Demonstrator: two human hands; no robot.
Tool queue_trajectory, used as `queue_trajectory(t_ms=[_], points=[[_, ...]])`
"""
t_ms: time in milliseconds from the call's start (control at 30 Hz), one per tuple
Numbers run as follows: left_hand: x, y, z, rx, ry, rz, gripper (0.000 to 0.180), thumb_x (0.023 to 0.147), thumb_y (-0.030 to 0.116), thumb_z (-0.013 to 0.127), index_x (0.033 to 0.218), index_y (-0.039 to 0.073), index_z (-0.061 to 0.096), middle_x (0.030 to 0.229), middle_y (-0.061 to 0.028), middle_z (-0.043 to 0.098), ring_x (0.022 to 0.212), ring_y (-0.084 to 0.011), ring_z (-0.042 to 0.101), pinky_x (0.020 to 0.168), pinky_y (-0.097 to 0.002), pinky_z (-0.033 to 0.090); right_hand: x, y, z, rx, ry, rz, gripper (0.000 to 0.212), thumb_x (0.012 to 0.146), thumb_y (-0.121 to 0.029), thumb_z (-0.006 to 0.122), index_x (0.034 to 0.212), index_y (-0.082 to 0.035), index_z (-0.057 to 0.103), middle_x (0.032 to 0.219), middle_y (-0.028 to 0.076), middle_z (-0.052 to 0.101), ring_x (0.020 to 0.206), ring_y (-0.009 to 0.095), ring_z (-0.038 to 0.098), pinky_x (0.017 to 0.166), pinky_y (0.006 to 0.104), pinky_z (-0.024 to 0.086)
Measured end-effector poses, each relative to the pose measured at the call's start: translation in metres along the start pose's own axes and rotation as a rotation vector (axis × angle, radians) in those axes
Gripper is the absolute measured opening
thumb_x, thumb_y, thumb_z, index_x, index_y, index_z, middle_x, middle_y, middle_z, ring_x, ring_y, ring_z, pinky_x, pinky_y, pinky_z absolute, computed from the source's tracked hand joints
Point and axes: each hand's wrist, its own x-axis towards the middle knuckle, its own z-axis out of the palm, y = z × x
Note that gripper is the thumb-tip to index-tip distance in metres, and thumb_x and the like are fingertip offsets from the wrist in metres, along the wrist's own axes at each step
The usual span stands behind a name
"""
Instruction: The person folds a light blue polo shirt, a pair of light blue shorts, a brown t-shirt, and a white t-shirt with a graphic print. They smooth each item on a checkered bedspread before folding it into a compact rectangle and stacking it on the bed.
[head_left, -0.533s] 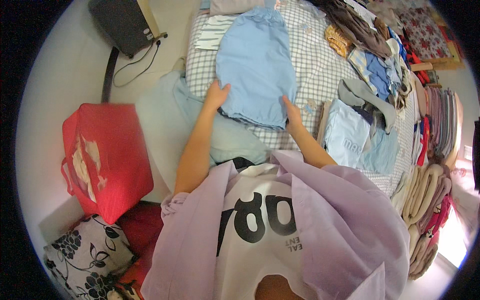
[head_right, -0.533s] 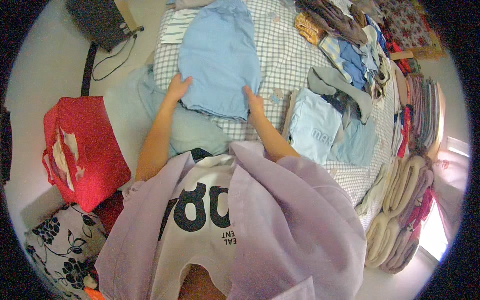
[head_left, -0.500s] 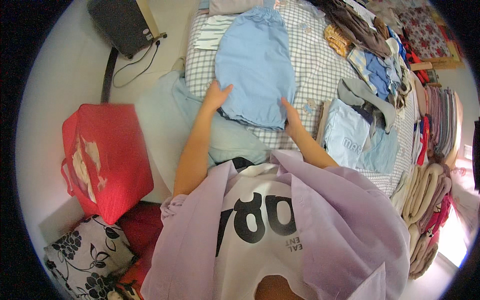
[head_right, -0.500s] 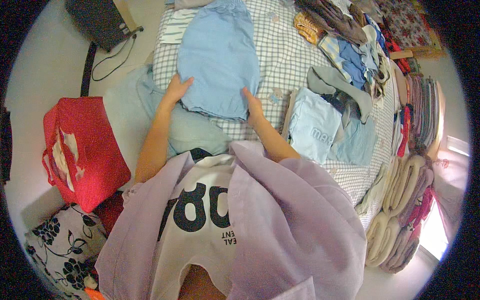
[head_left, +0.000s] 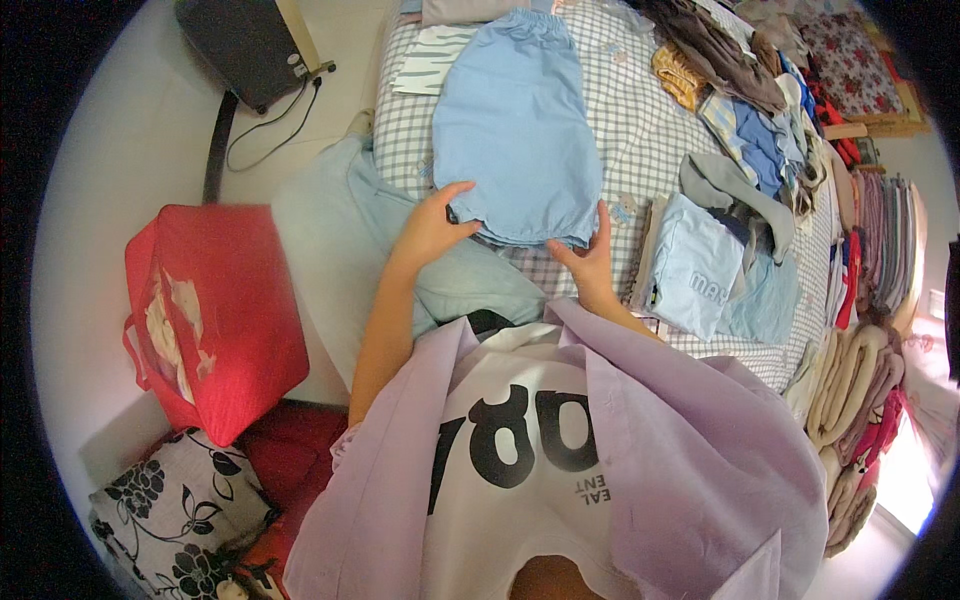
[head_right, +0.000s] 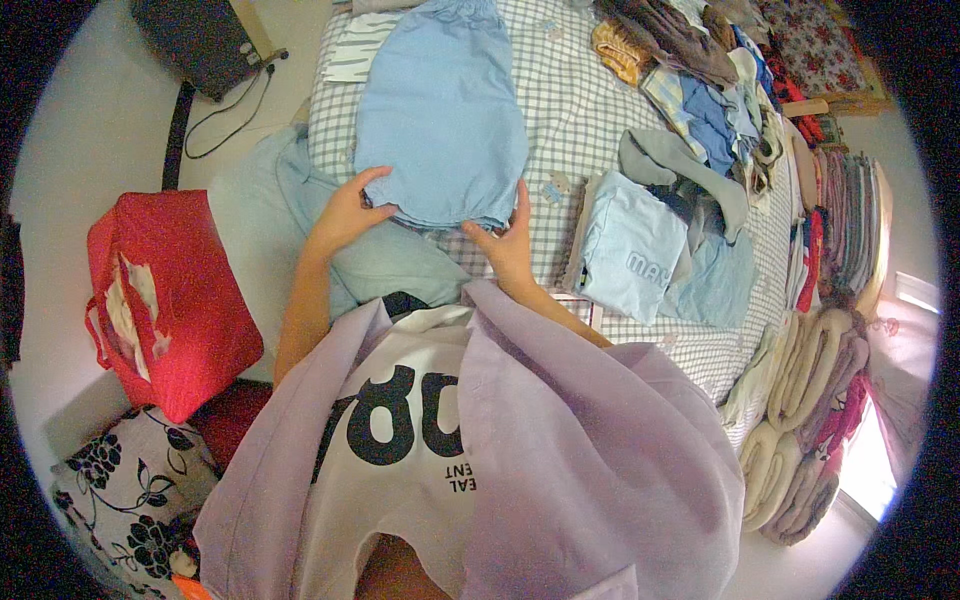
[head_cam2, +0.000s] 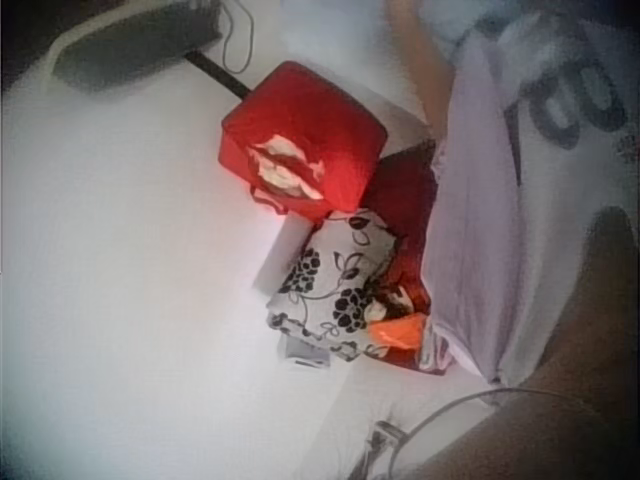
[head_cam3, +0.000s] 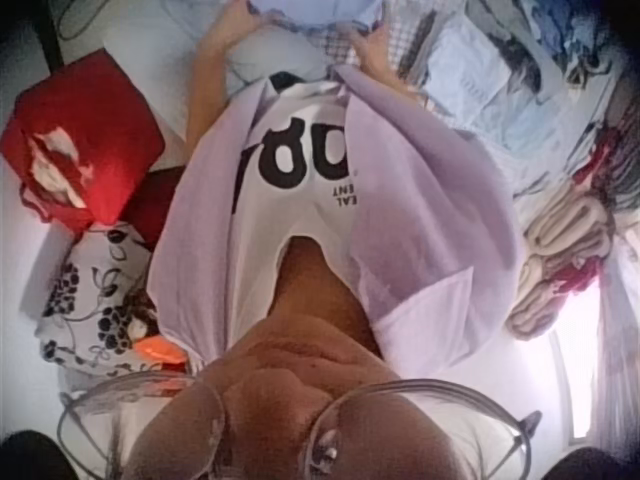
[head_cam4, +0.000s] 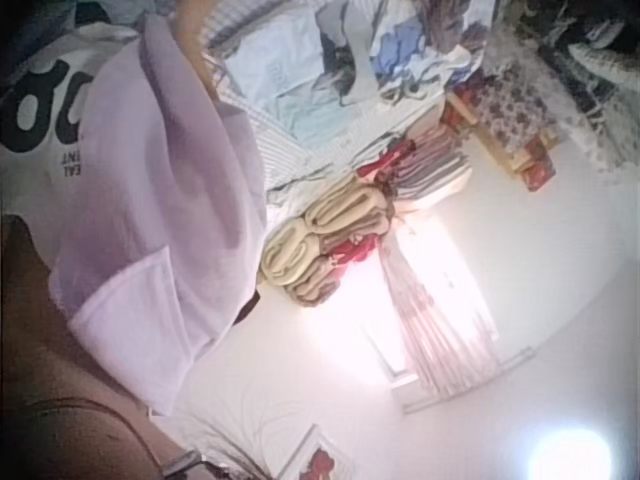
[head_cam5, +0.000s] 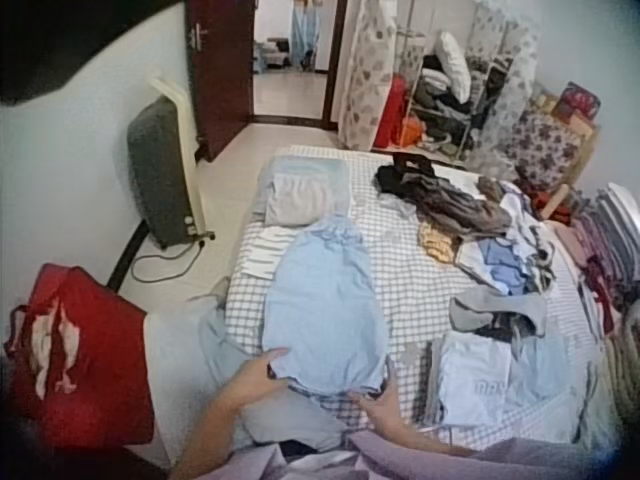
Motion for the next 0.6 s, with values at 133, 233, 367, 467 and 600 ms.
queue_trajectory(t_ms=[133,233,367,467,600], points=[[0.001,-0.003,0.001,-0.164,0.042,-0.069,0.036,0.068,0.008,0.057,0.103,0.008,0.048,0.066,-0.0038,0.053,0.057,-0.0081,0.049,0.053,-0.0205,0.04,-0.002,-0.004,0.002,0.036,-0.025,-0.068,0.064,0.067,-0.001,0.056,0.122,-0.007,0.023,0.112,0.013,0.035,0.084,0.018,0.048,0.061,0.026,0.045],[0.002,-0.003,0.0,-0.089,0.157,-0.108,0.033,0.069,0.011,0.056,0.1,0.008,0.049,0.063,-0.004,0.052,0.053,-0.0091,0.047,0.051,-0.0209,0.039,-0.001,-0.004,-0.001,0.154,0.012,0.105,0.053,0.069,0.004,0.051,0.117,-0.005,0.029,0.095,0.011,0.045,0.068,0.015,0.051,0.055,0.0228,0.045],[0.004,-0.01,0.005,-0.196,0.312,-0.128,0.041,0.066,0.015,0.06,0.103,0.004,0.045,0.076,-0.0119,0.054,0.064,-0.016,0.05,0.057,-0.0244,0.04,-0.005,-0.001,0.002,0.179,0.06,0.218,0.044,0.071,0.005,0.047,0.112,-0.003,0.031,0.08,0.01,0.05,0.052,0.013,0.051,0.047,0.0225,0.044],[0.004,-0.003,0.012,-0.454,0.388,-0.04,0.058,0.063,0.017,0.064,0.11,-0.001,0.034,0.091,-0.0161,0.05,0.078,-0.02,0.051,0.066,-0.0262,0.041,-0.009,0.001,0.006,0.151,0.09,0.152,0.045,0.071,0.003,0.047,0.11,-0.003,0.026,0.077,0.012,0.049,0.05,0.014,0.05,0.046,0.0237,0.044],[-0.001,0.002,0.006,-0.408,0.276,-0.003,0.077,0.057,0.019,0.069,0.114,-0.005,0.023,0.105,-0.0208,0.043,0.093,-0.0245,0.047,0.076,-0.0273,0.04,-0.009,0.003,0.002,0.124,0.198,0.221,0.045,0.071,0.002,0.049,0.107,-0.003,0.021,0.073,0.013,0.049,0.048,0.015,0.05,0.045,0.026,0.044]])
